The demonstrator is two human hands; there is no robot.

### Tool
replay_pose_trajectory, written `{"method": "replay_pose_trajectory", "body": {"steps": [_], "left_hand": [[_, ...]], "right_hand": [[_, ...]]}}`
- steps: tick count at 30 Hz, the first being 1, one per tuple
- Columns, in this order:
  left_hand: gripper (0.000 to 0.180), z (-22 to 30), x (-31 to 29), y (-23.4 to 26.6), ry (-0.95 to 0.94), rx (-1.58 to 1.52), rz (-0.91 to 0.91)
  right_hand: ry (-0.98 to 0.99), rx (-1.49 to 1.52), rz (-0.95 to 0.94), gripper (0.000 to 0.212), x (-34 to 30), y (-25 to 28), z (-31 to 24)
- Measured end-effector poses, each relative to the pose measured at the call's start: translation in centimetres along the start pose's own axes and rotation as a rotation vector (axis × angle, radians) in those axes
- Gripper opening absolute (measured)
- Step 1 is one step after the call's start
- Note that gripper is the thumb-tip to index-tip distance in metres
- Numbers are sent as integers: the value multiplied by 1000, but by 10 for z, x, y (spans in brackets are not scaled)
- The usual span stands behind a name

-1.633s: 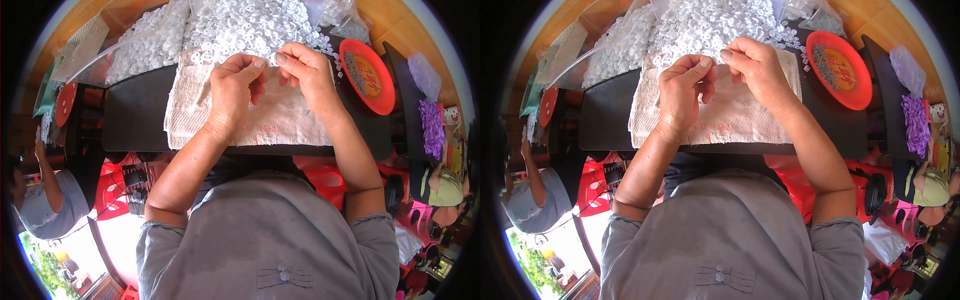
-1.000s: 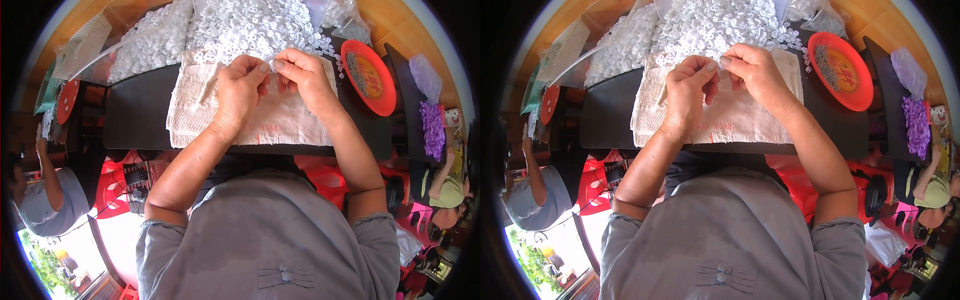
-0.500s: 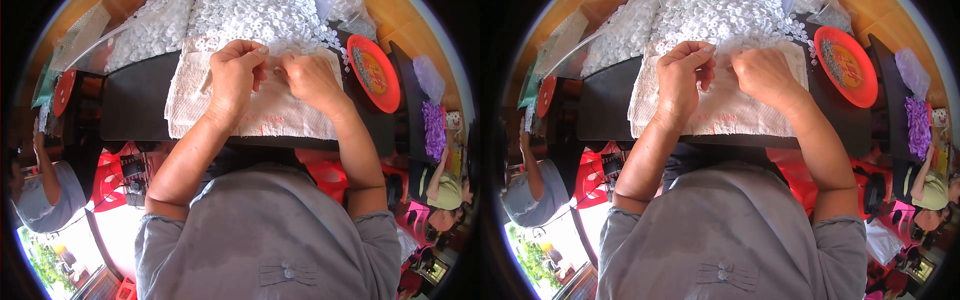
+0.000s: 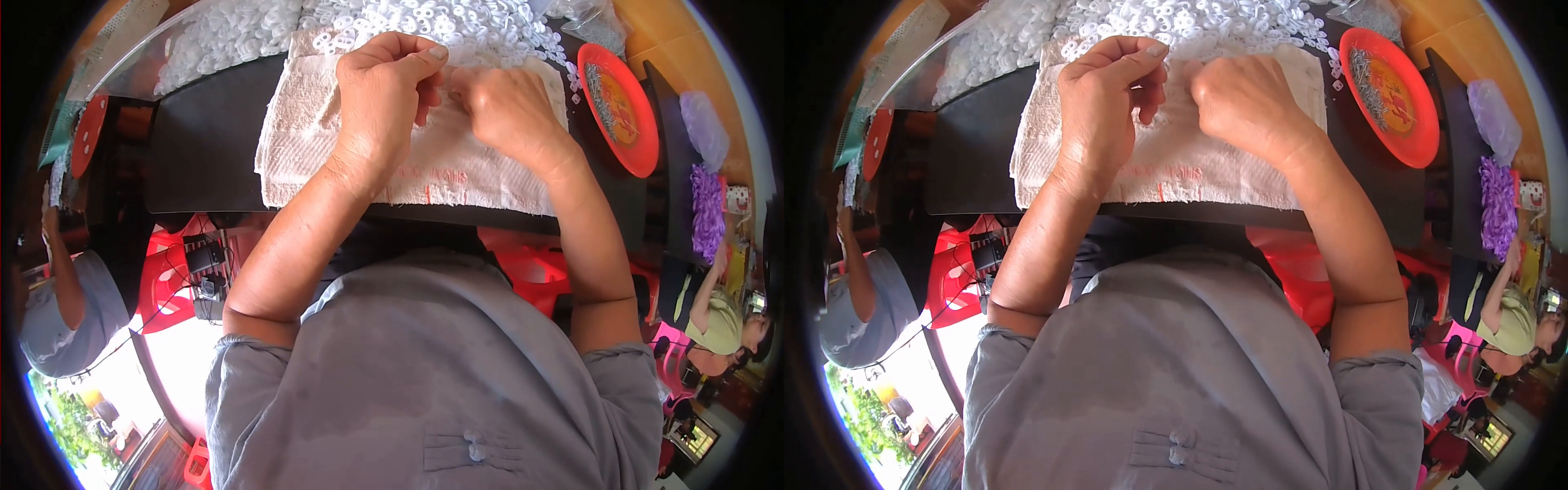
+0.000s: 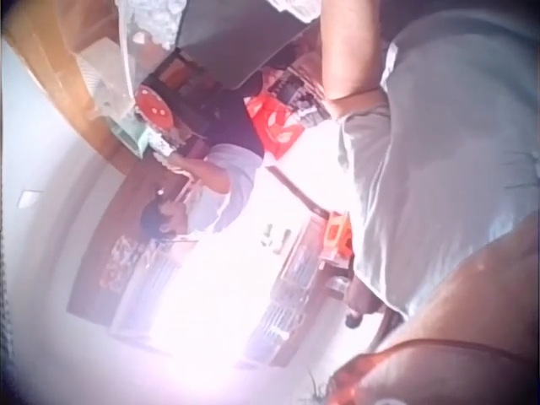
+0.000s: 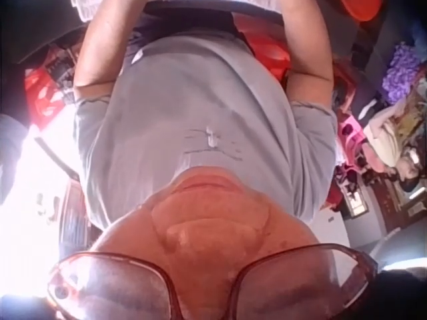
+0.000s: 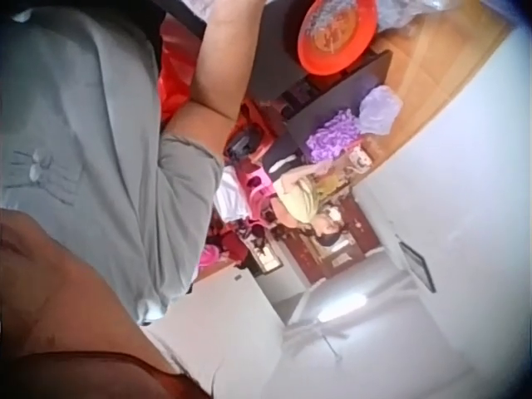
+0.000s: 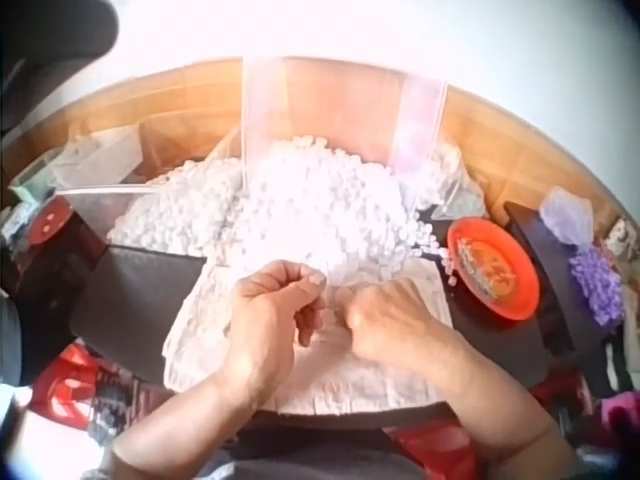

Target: Assembling small white plastic components at a manual workstation.

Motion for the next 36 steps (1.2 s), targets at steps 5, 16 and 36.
{"method": "replay_pose_trajectory", "body": {"steps": [5, 16, 36], "left_hand": [[9, -6, 1, 0, 7, 15, 11], [27, 1, -4, -34, -103, 340, -257], [28, 13, -24, -44, -405, 496, -301]], "right_hand": [[-4, -7, -25, 19, 2, -6, 3], [-31, 1130, -6, 28, -4, 20, 52], [-25, 1392, -192, 28, -14, 12, 40]]}}
Point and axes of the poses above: each hand's wrist, its own x-axis towards the middle knuckle, its own y-axis out of the back of the hand, z = x × y, the point moved 9 cm from there along x, towards the middle knuckle, and after that the axes turned 5 degrees about -z, right-handed, at the moved point
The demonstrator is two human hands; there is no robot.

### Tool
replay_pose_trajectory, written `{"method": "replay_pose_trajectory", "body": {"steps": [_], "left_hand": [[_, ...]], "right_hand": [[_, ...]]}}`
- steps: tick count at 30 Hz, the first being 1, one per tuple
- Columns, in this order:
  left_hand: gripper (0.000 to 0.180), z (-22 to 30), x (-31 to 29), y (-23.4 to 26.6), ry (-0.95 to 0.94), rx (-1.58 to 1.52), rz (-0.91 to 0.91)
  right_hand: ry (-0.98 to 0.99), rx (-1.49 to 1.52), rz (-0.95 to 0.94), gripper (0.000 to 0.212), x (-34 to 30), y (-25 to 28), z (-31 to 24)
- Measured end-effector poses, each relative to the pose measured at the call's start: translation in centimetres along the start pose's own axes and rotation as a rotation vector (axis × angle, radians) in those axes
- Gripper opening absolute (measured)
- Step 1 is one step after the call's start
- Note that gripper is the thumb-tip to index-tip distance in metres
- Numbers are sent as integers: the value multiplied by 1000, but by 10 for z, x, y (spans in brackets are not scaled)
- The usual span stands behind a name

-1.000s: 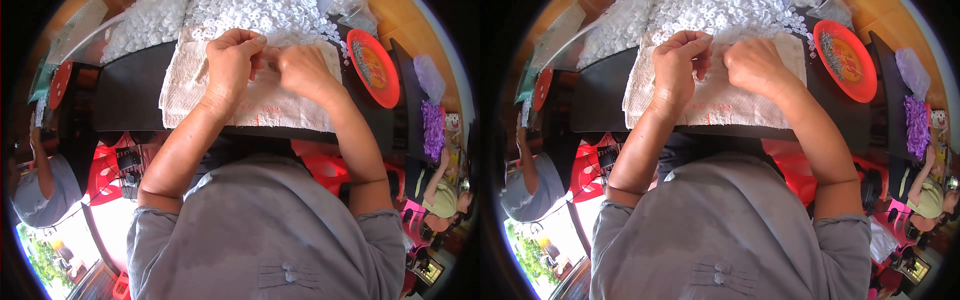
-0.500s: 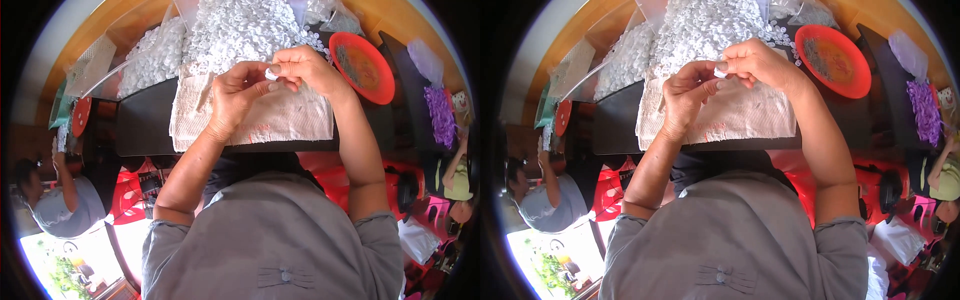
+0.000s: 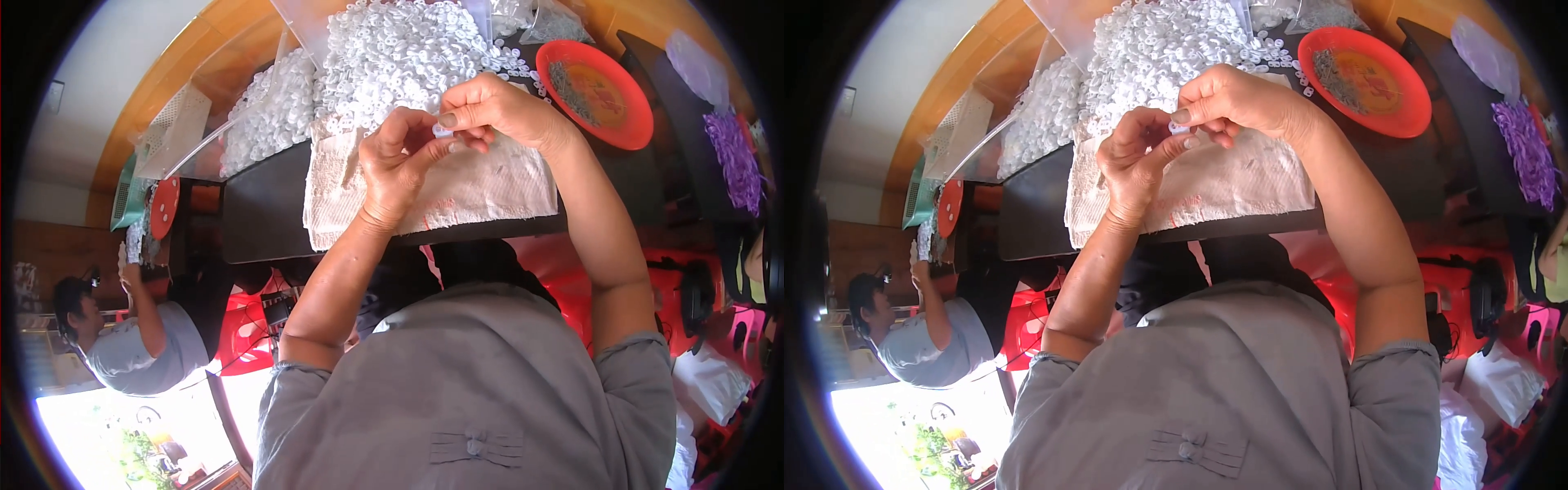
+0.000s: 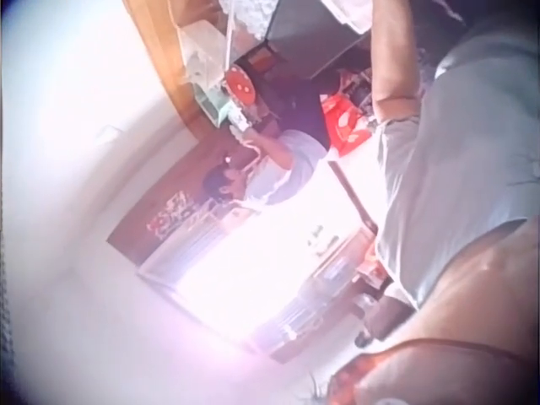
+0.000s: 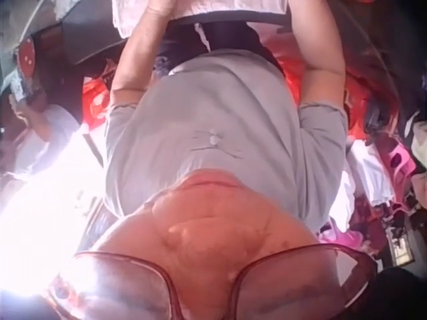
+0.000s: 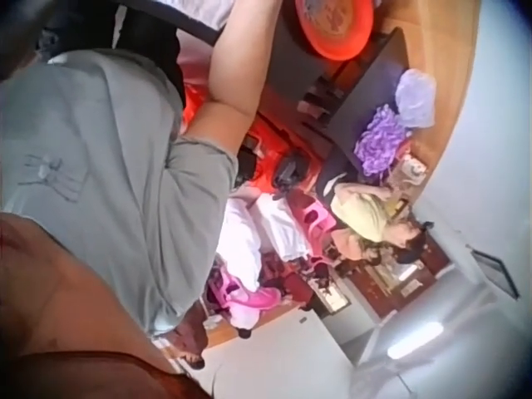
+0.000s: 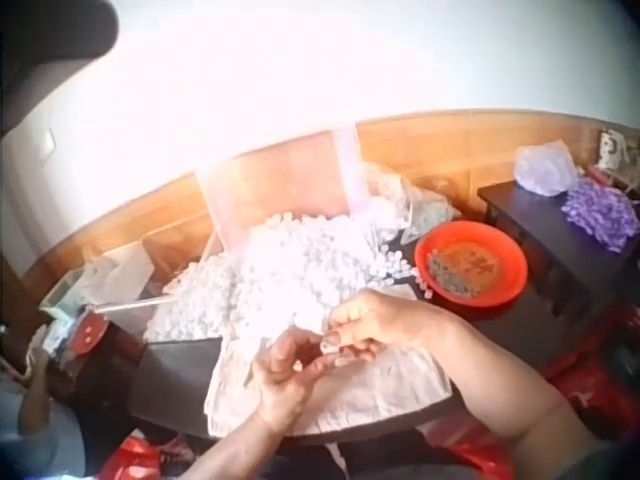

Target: Assembling small white plastic components at a manual workstation.

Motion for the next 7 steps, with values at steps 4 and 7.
{"method": "replay_pose_trajectory", "body": {"steps": [4, 7], "left_hand": [[28, 8, 0, 3, -61, 134, 2], [27, 9, 2, 3, -78, 156, 18]], "right_hand": [[8, 2, -3, 27, 3, -4, -3], [-8, -2, 13, 28, 3, -1, 0]]}}
Point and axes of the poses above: each hand's wrist, its own x-axis towards the middle knuckle, its own y-axis out of the back of the hand, z = x × y, the point moved 9 cm from there along x, towards the middle knuckle, and after that the axes turned 5 degrees about -z, right-handed, at the moved point
